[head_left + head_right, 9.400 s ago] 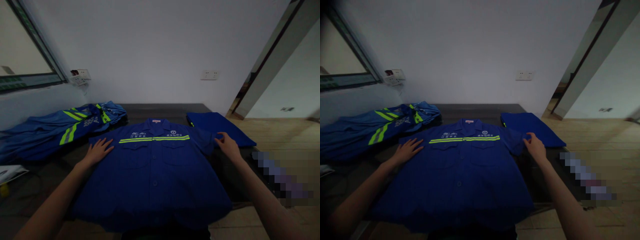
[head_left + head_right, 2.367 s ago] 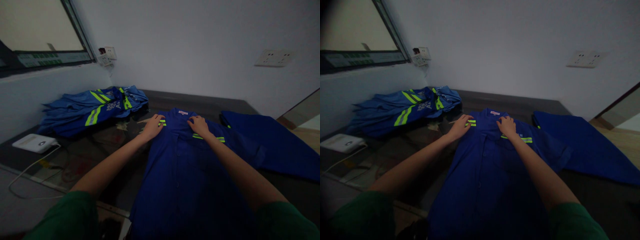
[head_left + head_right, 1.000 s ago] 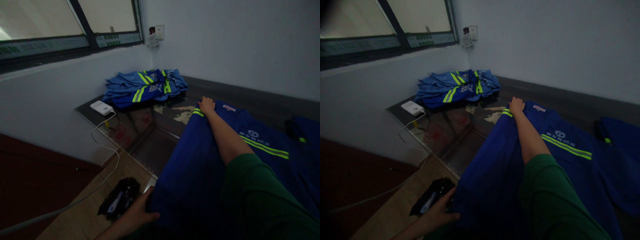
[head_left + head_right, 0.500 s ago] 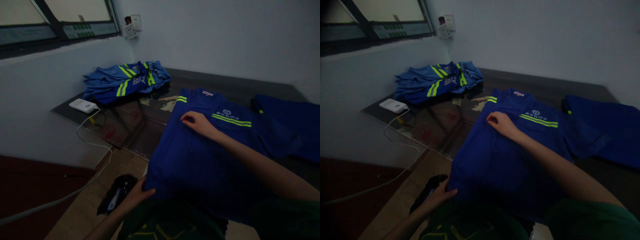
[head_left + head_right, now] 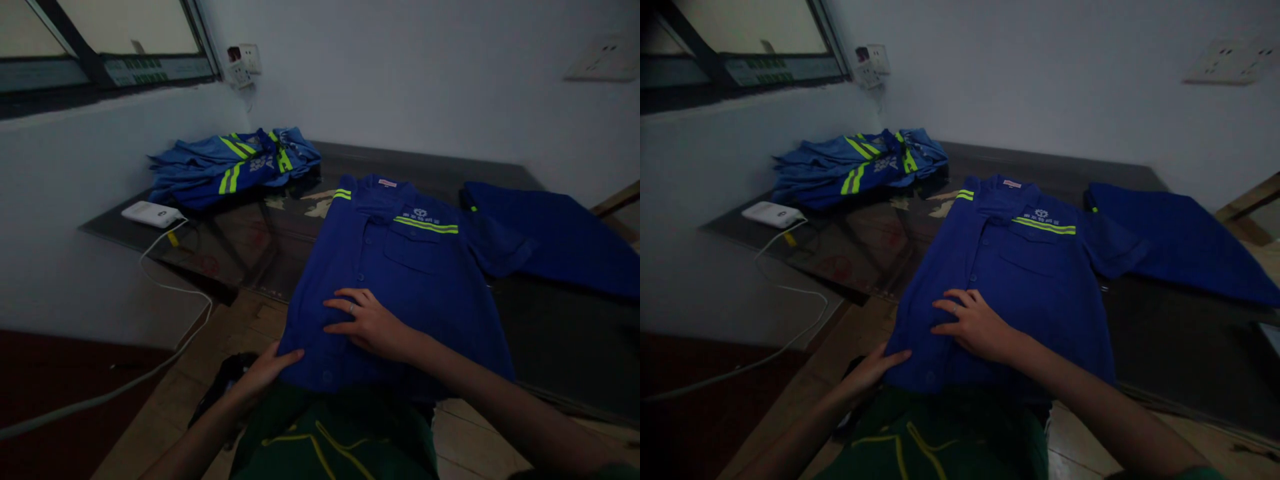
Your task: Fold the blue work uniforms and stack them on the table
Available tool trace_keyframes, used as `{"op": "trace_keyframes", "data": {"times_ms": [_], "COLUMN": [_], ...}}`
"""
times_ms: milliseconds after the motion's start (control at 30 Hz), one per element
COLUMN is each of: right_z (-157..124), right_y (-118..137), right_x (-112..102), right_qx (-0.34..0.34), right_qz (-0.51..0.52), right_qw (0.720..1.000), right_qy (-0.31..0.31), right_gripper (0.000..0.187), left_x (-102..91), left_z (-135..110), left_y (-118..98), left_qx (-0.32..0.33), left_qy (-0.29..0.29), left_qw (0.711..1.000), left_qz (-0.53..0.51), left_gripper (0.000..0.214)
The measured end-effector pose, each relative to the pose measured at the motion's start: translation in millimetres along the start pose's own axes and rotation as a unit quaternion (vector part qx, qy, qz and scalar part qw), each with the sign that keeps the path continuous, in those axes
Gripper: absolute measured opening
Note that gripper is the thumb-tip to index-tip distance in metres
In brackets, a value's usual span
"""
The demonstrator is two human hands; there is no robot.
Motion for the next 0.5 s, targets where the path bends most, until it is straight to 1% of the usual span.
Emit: {"op": "trace_keyframes", "data": {"times_ms": [67, 133, 233, 333, 367, 400, 433, 500], "right_z": [-0.6, -2.3, -4.2, -4.1, -3.8, -3.6, -3.7, -4.6], "right_y": [-2.9, -5.7, -7.1, -6.4, -5.9, -5.3, -4.4, -2.1], "right_x": [3.3, 4.0, 3.2, 2.7, 2.5, 1.9, 0.9, -3.5], "right_qx": [-0.017, -0.034, -0.051, -0.048, -0.046, -0.042, -0.038, -0.022], "right_qz": [0.008, 0.025, 0.042, 0.05, 0.053, 0.059, 0.068, 0.096], "right_qw": [1.0, 0.999, 0.998, 0.997, 0.997, 0.996, 0.996, 0.994], "right_qy": [-0.007, -0.011, 0.009, 0.038, 0.045, 0.051, 0.053, 0.044], "right_gripper": [0.035, 0.03, 0.03, 0.029, 0.027, 0.025, 0.026, 0.036], "left_x": [-5.3, -9.9, -12.5, -14.6, -16.8, -20.3, -24.6, -32.9], "left_z": [-0.4, 0.6, 6.5, 15.0, 16.6, 17.0, 15.7, 7.6], "left_y": [-2.4, -3.2, -0.2, 4.1, 3.3, 0.2, -5.6, -26.5], "left_qx": [0.015, 0.029, 0.05, 0.082, 0.099, 0.117, 0.132, 0.148], "left_qy": [0.012, 0.028, 0.054, 0.082, 0.089, 0.086, 0.073, 0.028], "left_qw": [0.999, 0.997, 0.992, 0.978, 0.968, 0.951, 0.926, 0.861], "left_qz": [0.03, 0.063, 0.106, 0.172, 0.214, 0.273, 0.345, 0.486], "left_gripper": [0.067, 0.066, 0.069, 0.072, 0.071, 0.066, 0.06, 0.046]}}
Point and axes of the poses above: each hand's wrist, its own z-axis towards the middle knuckle, its own x-axis out of the palm, y = z × x, the point moved 2 cm from there along z, towards the middle knuckle, and after that the axes turned 6 degrees about -y, right-handed, at the moved point
